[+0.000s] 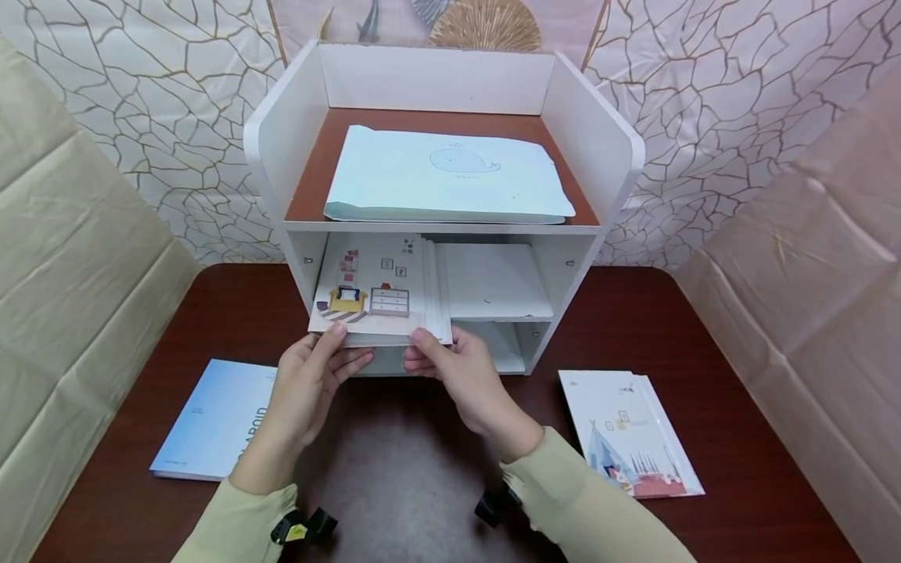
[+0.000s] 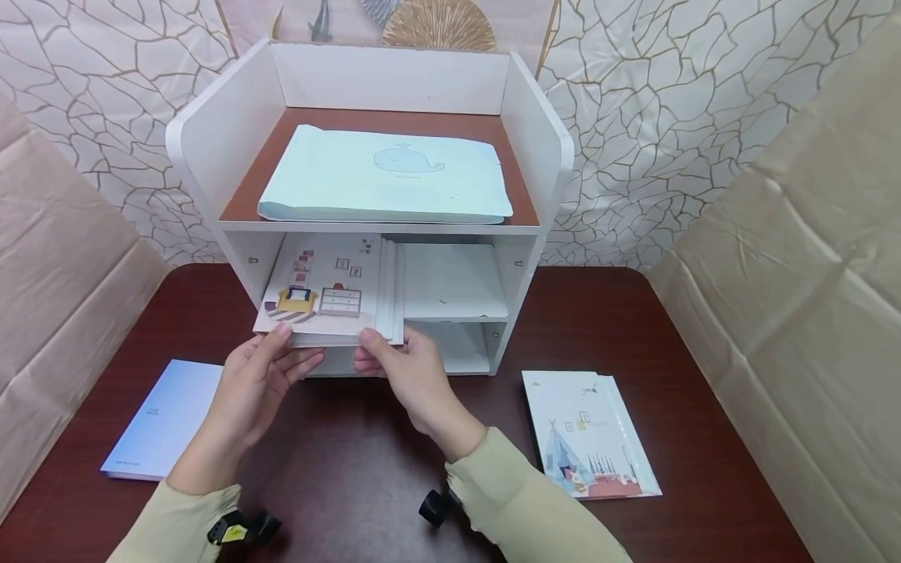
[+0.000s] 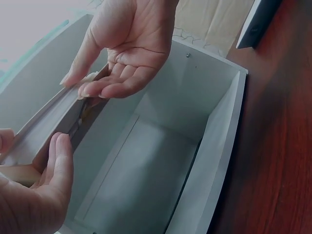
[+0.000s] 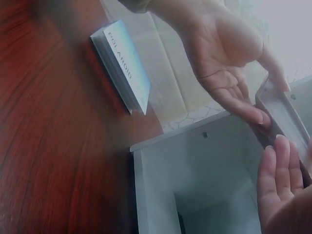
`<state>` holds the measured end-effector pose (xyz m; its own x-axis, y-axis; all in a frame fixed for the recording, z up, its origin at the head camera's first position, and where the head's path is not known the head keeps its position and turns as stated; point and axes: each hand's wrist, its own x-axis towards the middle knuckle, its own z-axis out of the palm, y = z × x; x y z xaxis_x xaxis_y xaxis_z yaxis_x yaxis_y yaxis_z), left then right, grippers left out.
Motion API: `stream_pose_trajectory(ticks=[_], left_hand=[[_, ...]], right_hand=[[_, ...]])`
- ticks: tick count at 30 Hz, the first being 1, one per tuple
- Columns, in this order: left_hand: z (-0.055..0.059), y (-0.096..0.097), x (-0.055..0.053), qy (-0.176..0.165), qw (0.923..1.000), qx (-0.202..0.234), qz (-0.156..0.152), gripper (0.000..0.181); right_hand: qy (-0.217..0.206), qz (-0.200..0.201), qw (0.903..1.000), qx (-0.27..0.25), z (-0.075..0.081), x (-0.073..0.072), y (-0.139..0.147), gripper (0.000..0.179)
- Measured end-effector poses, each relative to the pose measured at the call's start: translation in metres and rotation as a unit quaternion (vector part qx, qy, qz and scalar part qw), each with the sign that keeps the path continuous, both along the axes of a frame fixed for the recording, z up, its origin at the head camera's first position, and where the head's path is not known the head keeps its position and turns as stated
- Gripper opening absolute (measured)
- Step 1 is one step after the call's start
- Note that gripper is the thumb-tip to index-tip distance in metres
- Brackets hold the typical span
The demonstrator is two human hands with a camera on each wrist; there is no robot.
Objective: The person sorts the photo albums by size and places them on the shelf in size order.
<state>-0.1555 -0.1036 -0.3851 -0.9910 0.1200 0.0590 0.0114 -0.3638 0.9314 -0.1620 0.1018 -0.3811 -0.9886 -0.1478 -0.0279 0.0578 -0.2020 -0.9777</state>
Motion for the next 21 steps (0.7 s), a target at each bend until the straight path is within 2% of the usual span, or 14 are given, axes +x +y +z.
stream_pose_trajectory(ticks=[10,16,21], left_hand=[[0.003,0.003,-0.011,-0.032,0.9984,-0.017,0.042,0.055],[0.004,0.004,-0.012,-0.053,0.9972,-0.011,0.051,0.057],[0.004,0.005,-0.012,-0.047,0.9974,-0.017,0.051,0.057]], right_hand=[[-0.035,-0.043,0.9984,0.013,0.004,-0.007,-0.004,0.047],[-0.052,-0.055,0.997,0.01,0.004,-0.01,-0.005,0.047],[-0.057,-0.059,0.9966,0.007,0.003,-0.011,-0.005,0.048]])
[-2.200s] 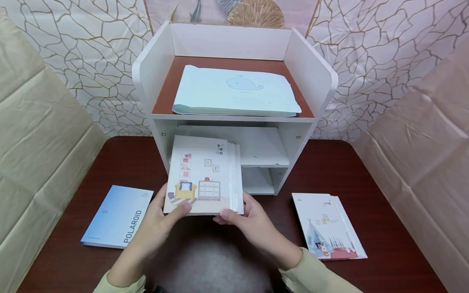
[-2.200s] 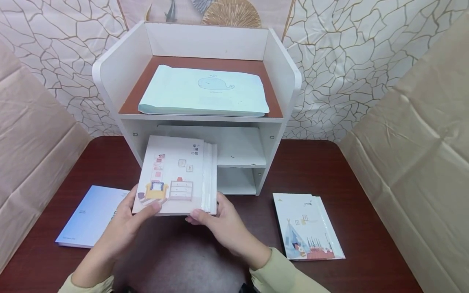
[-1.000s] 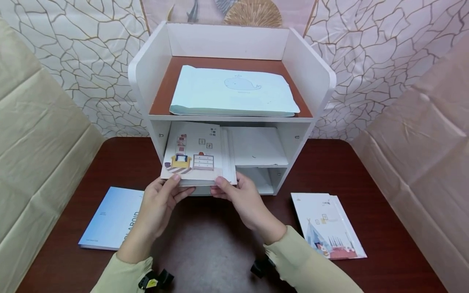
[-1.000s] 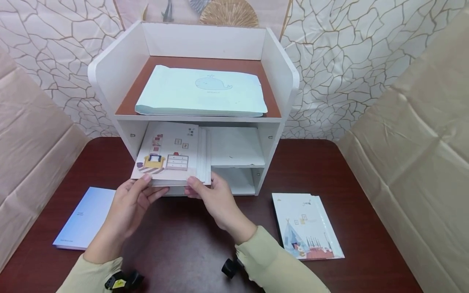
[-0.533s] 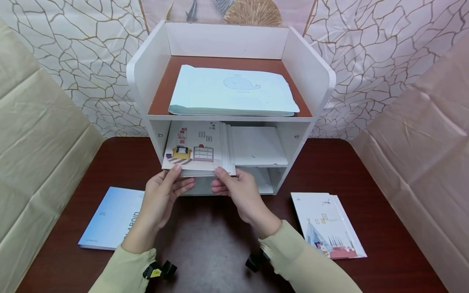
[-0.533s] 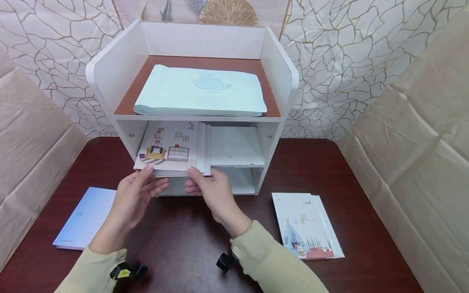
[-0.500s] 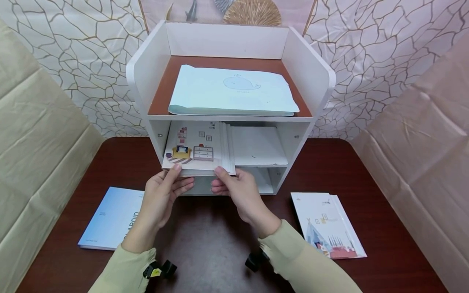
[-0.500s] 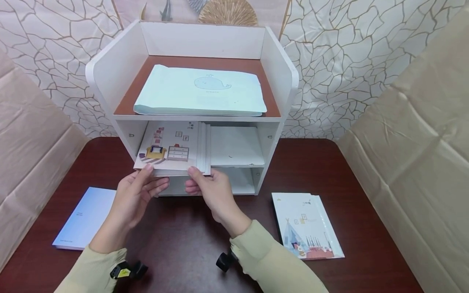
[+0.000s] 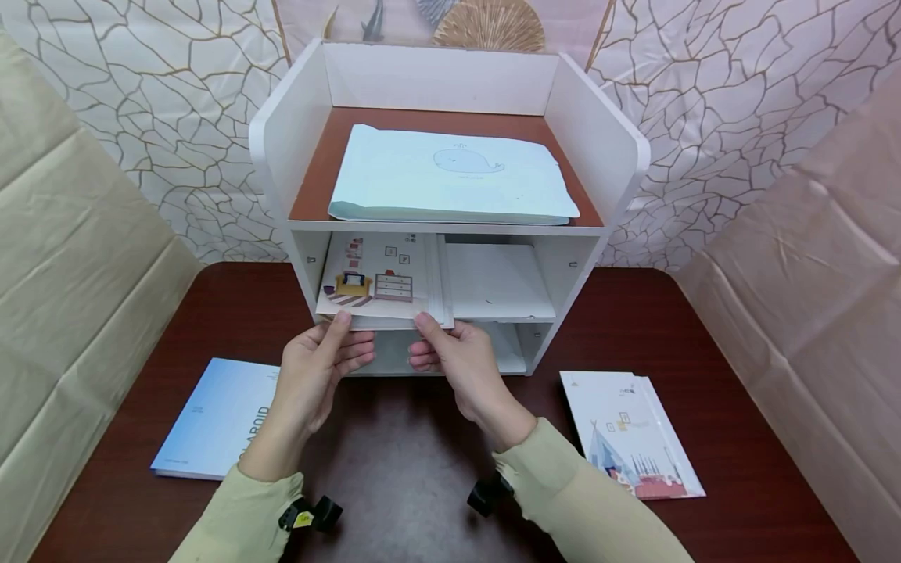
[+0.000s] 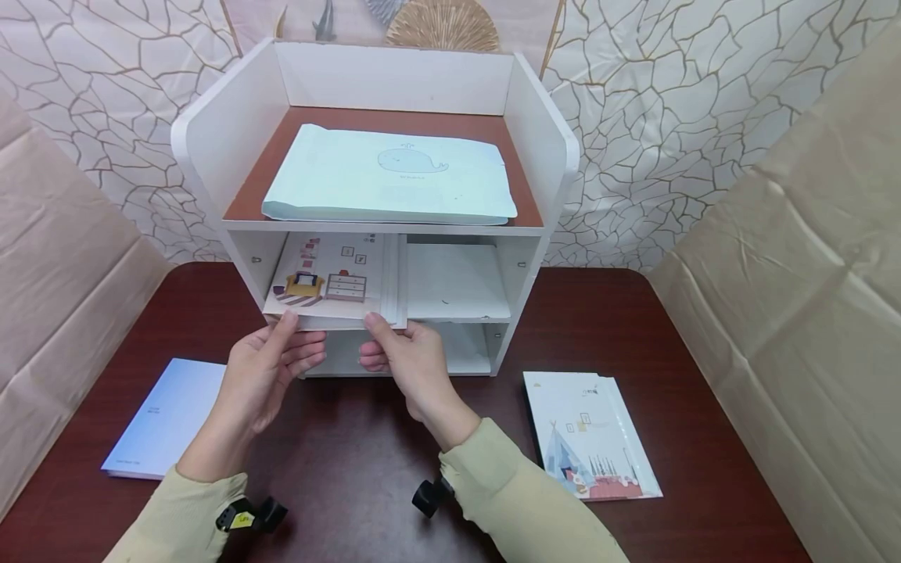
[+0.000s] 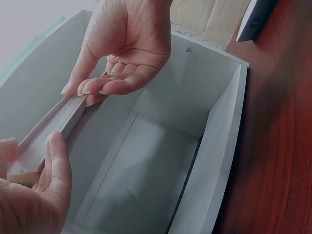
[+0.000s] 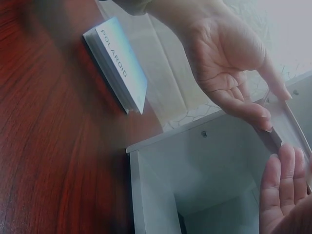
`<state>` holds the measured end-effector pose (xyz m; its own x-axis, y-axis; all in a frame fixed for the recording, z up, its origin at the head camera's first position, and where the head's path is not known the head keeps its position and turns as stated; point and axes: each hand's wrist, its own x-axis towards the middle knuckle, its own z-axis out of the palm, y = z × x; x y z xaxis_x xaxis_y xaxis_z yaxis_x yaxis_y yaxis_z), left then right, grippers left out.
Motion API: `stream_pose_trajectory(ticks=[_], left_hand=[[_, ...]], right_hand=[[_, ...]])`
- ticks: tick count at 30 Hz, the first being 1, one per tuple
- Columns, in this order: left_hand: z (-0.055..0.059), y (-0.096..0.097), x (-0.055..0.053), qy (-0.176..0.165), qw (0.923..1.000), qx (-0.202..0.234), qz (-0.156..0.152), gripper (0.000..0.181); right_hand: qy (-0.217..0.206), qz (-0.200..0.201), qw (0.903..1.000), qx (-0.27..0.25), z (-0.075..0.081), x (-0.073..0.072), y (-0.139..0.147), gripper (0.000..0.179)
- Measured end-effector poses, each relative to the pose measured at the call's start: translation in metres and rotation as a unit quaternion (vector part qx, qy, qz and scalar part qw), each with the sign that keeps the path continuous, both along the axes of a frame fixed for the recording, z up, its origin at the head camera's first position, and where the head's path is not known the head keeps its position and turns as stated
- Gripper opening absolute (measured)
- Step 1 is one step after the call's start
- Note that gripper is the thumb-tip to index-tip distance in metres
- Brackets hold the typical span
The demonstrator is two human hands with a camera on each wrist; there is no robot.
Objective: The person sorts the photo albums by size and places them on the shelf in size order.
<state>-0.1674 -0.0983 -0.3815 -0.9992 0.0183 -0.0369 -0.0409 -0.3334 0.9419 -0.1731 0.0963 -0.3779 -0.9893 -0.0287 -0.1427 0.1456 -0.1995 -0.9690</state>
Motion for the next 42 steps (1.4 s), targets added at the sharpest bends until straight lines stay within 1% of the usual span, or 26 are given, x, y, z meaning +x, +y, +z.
stream_pose_trajectory(ticks=[3,8,11,14,16,19,21,23,25,27,28,31,32,35,38,39,42], left_hand=[[-0.001,0.001,0.001,0.0,1.0,-0.007,-0.001,0.056],[-0.004,0.002,0.006,-0.004,0.9989,-0.047,-0.01,0.054],[-0.007,0.005,0.01,0.004,0.9974,-0.068,-0.023,0.053],[-0.012,0.01,0.013,0.013,0.9963,-0.076,-0.037,0.053],[-0.016,0.014,0.015,0.016,0.9956,-0.081,-0.046,0.052],[-0.023,0.022,0.017,0.022,0.994,-0.089,-0.06,0.051],[-0.026,0.027,0.018,0.028,0.992,-0.1,-0.071,0.051],[-0.03,0.033,0.019,0.033,0.9897,-0.112,-0.082,0.051],[-0.034,0.039,0.021,0.036,0.9867,-0.129,-0.093,0.051],[-0.037,0.046,0.023,0.037,0.9823,-0.152,-0.104,0.052],[-0.039,0.049,0.024,0.037,0.9798,-0.163,-0.109,0.052],[-0.044,0.062,0.028,0.037,0.972,-0.191,-0.132,0.057],[-0.041,0.066,0.031,0.038,0.9693,-0.198,-0.141,0.057],[-0.047,0.085,0.038,0.045,0.9644,-0.203,-0.164,0.058],[-0.055,0.109,0.046,0.058,0.9606,-0.214,-0.168,0.057],[-0.063,0.117,0.048,0.062,0.9605,-0.214,-0.167,0.058],[-0.07,0.141,0.056,0.063,0.9596,-0.216,-0.169,0.06]], right_hand=[[0.004,0.003,1.0,0.002,-0.001,0.001,0.002,0.048],[0.03,0.023,0.9989,0.03,-0.006,0.005,0.009,0.046],[0.056,0.027,0.9962,0.061,-0.011,0.01,0.018,0.041],[0.072,0.022,0.9902,0.117,-0.014,0.014,0.031,0.035],[0.078,0.026,0.9835,0.161,-0.015,0.019,0.042,0.033],[0.089,0.032,0.9669,0.237,-0.011,0.03,0.06,0.031],[0.099,0.033,0.9567,0.271,-0.014,0.035,0.075,0.03],[0.114,0.027,0.9451,0.305,-0.021,0.039,0.091,0.031],[0.124,0.021,0.9373,0.325,-0.032,0.04,0.108,0.034],[0.126,0.014,0.9304,0.344,-0.042,0.042,0.126,0.037],[0.127,0.009,0.9253,0.357,-0.045,0.044,0.135,0.038],[0.123,-0.009,0.9137,0.387,-0.053,0.049,0.158,0.04],[0.117,-0.016,0.91,0.398,-0.055,0.051,0.165,0.041],[0.105,-0.032,0.8973,0.428,-0.06,0.056,0.186,0.043],[0.098,-0.043,0.886,0.451,-0.061,0.059,0.202,0.043],[0.099,-0.046,0.8806,0.461,-0.061,0.06,0.206,0.043],[0.1,-0.054,0.8691,0.481,-0.059,0.061,0.215,0.041]])
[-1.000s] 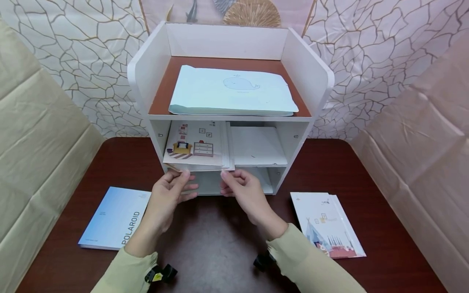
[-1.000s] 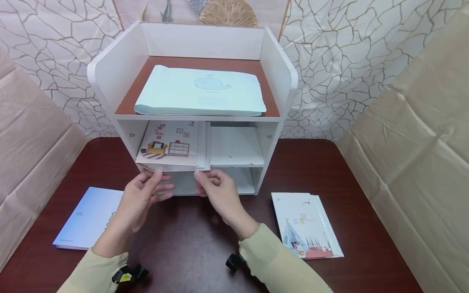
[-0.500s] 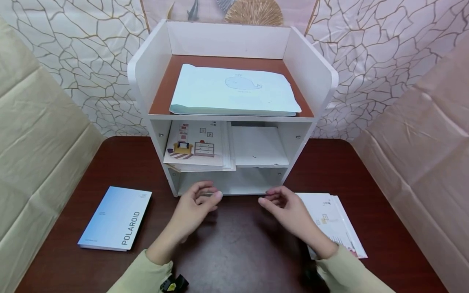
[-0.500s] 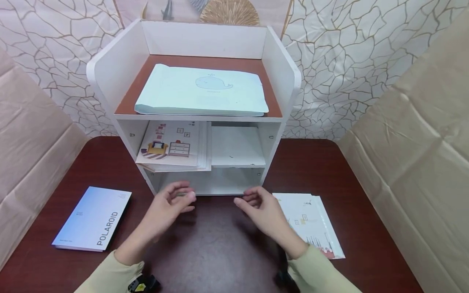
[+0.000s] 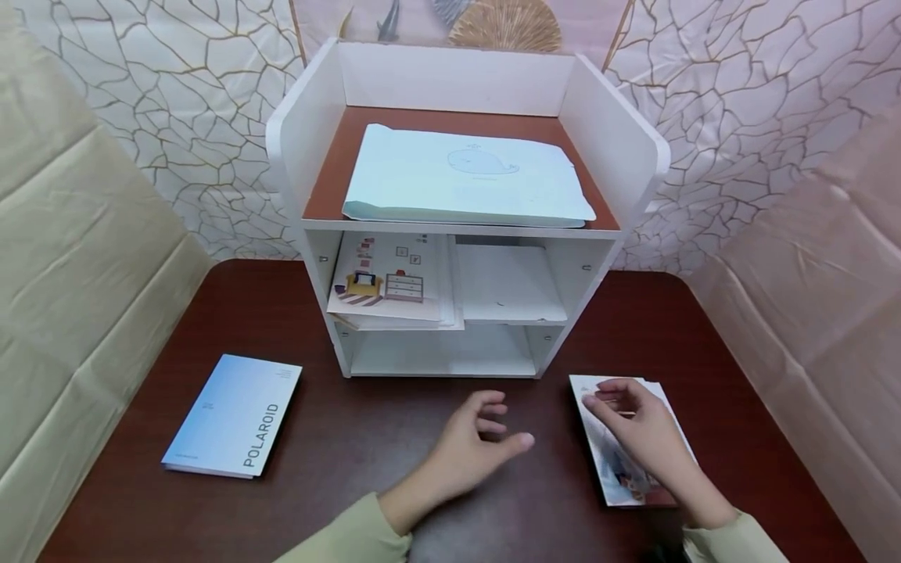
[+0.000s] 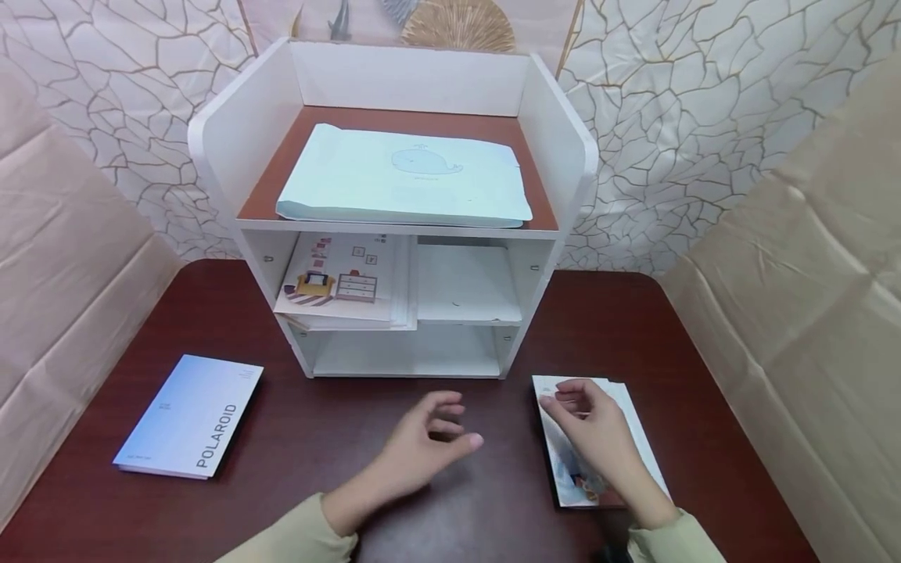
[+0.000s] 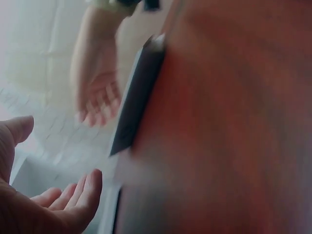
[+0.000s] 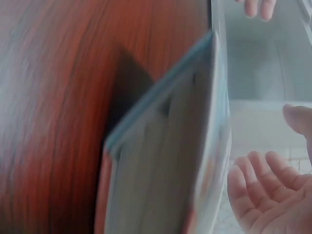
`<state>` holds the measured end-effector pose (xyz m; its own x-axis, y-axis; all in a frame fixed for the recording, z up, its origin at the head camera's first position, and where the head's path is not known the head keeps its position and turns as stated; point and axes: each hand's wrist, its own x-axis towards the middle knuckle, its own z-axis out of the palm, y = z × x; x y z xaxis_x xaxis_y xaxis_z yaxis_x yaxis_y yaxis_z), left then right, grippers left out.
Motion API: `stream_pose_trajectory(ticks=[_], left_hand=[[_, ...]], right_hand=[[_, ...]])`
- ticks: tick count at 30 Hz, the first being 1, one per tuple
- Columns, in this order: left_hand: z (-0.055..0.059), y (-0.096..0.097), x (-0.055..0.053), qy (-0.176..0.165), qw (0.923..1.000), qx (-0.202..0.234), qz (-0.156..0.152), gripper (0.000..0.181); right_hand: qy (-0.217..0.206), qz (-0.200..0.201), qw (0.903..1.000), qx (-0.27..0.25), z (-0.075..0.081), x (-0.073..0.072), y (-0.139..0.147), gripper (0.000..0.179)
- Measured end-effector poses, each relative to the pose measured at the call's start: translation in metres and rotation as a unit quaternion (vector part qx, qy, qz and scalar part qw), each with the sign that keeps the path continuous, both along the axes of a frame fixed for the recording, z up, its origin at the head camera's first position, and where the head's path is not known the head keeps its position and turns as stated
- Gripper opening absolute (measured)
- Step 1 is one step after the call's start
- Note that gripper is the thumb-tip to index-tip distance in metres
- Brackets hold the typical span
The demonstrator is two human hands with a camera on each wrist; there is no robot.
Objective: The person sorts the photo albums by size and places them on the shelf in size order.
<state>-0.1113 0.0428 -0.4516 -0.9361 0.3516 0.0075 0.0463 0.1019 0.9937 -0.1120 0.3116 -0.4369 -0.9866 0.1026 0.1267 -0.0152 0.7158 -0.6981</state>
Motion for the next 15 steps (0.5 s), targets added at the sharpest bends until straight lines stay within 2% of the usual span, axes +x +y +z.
stream_pose_trajectory(ticks=[6,11,15], left_hand=[[-0.008,0.037,0.009,-0.014,0.9993,-0.016,-0.03,0.065],[-0.017,0.056,0.006,-0.021,0.9981,-0.039,-0.043,0.073],[-0.021,0.069,0.003,-0.04,0.9976,-0.035,-0.043,0.074]], right_hand=[[-0.035,-0.016,0.9987,0.033,0.005,0.007,0.015,0.046],[-0.069,-0.027,0.9965,0.038,0.006,0.009,0.027,0.056],[-0.091,-0.025,0.9939,0.056,0.005,0.008,0.041,0.063]])
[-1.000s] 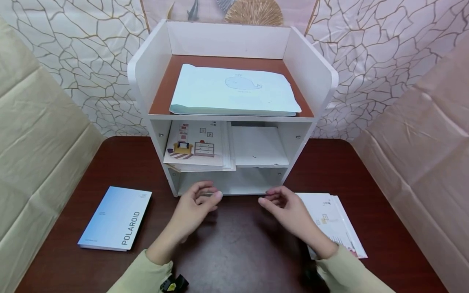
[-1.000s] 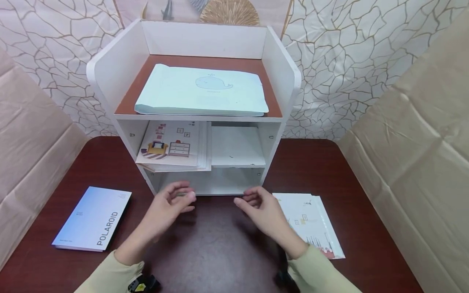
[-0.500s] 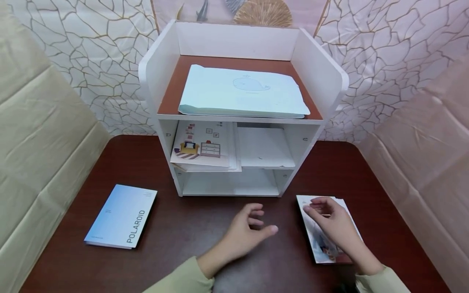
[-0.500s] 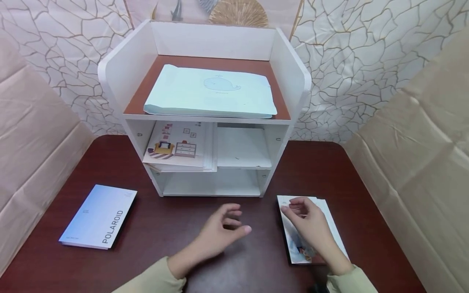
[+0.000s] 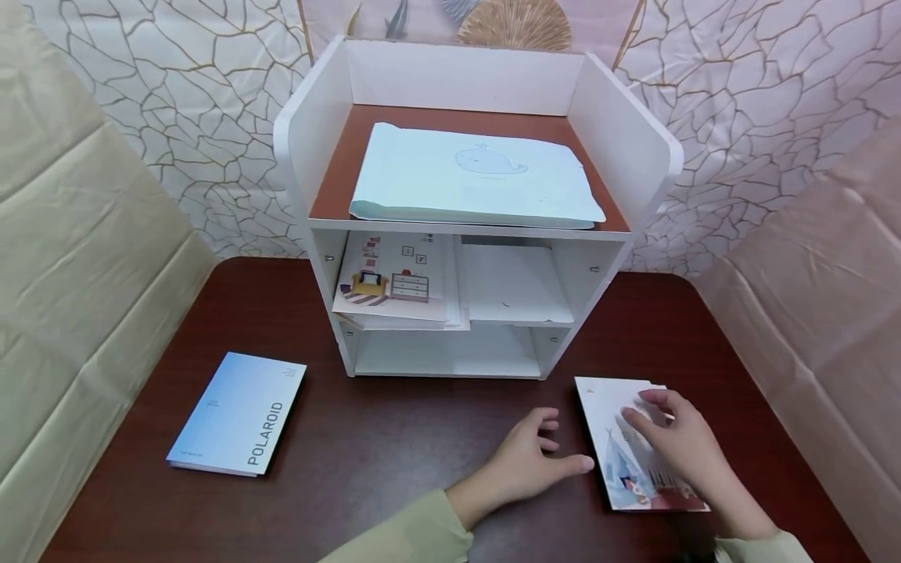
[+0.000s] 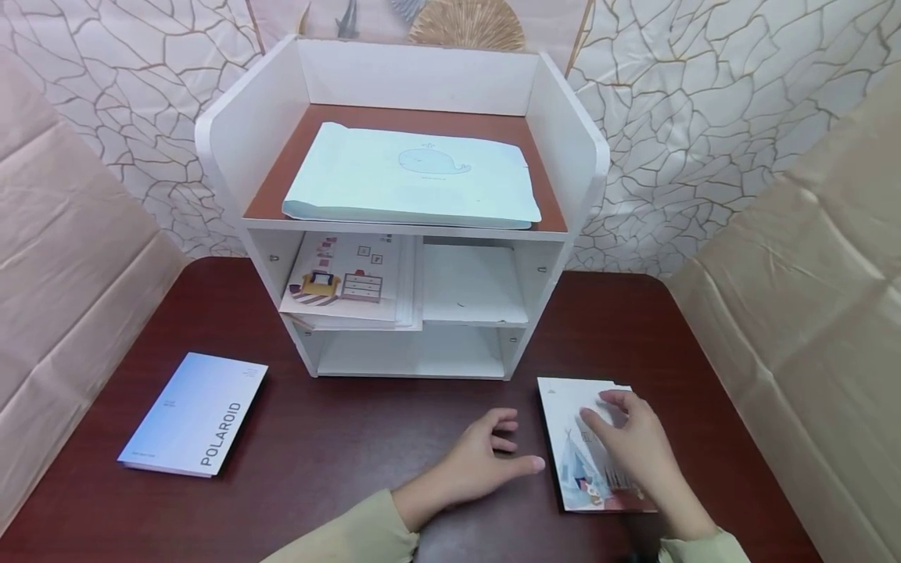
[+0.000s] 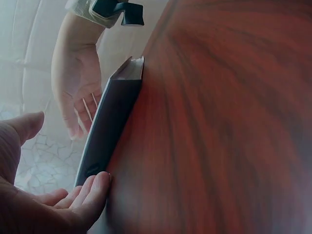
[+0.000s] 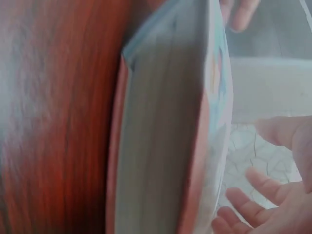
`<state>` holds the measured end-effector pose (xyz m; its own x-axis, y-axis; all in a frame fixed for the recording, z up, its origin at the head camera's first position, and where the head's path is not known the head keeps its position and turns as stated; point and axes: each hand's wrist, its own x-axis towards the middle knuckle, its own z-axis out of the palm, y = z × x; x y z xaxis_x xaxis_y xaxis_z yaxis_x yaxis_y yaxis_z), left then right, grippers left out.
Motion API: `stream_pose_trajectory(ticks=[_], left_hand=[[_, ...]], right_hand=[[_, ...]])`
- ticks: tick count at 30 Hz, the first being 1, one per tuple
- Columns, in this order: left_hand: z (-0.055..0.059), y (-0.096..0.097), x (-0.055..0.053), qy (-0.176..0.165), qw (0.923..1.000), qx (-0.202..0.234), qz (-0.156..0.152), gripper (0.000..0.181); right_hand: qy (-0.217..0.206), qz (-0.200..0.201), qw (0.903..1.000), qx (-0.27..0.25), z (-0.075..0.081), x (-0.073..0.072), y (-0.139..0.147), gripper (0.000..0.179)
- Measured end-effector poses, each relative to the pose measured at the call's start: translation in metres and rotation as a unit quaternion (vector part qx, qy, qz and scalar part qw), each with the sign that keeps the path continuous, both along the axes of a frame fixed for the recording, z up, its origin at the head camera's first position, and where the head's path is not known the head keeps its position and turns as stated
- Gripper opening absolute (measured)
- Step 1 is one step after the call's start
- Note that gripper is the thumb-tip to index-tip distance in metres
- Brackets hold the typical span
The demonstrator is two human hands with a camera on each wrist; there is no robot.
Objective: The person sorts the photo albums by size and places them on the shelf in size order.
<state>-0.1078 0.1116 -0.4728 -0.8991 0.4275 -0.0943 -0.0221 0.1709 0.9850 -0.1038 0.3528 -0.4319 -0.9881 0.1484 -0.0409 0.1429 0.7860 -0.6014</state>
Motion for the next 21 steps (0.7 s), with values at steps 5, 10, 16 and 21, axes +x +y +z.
stream_pose_trajectory(ticks=[5,10,16,21], left_hand=[[0.001,0.011,0.003,-0.02,0.9997,0.012,-0.002,0.072],[0.004,0.021,0.008,-0.029,0.9992,0.017,-0.021,0.07],[0.004,0.025,0.01,-0.032,0.9985,0.007,-0.043,0.072],[0.004,0.024,0.011,-0.036,0.997,-0.003,-0.068,0.071]], right_hand=[[-0.04,0.009,0.9989,0.022,-0.003,-0.003,0.016,0.077],[-0.117,-0.008,0.993,0.018,-0.008,-0.003,0.027,0.099],[-0.151,-0.023,0.9876,-0.037,-0.011,-0.002,0.036,0.109],[-0.173,-0.049,0.9792,-0.094,-0.01,-0.002,0.044,0.111]])
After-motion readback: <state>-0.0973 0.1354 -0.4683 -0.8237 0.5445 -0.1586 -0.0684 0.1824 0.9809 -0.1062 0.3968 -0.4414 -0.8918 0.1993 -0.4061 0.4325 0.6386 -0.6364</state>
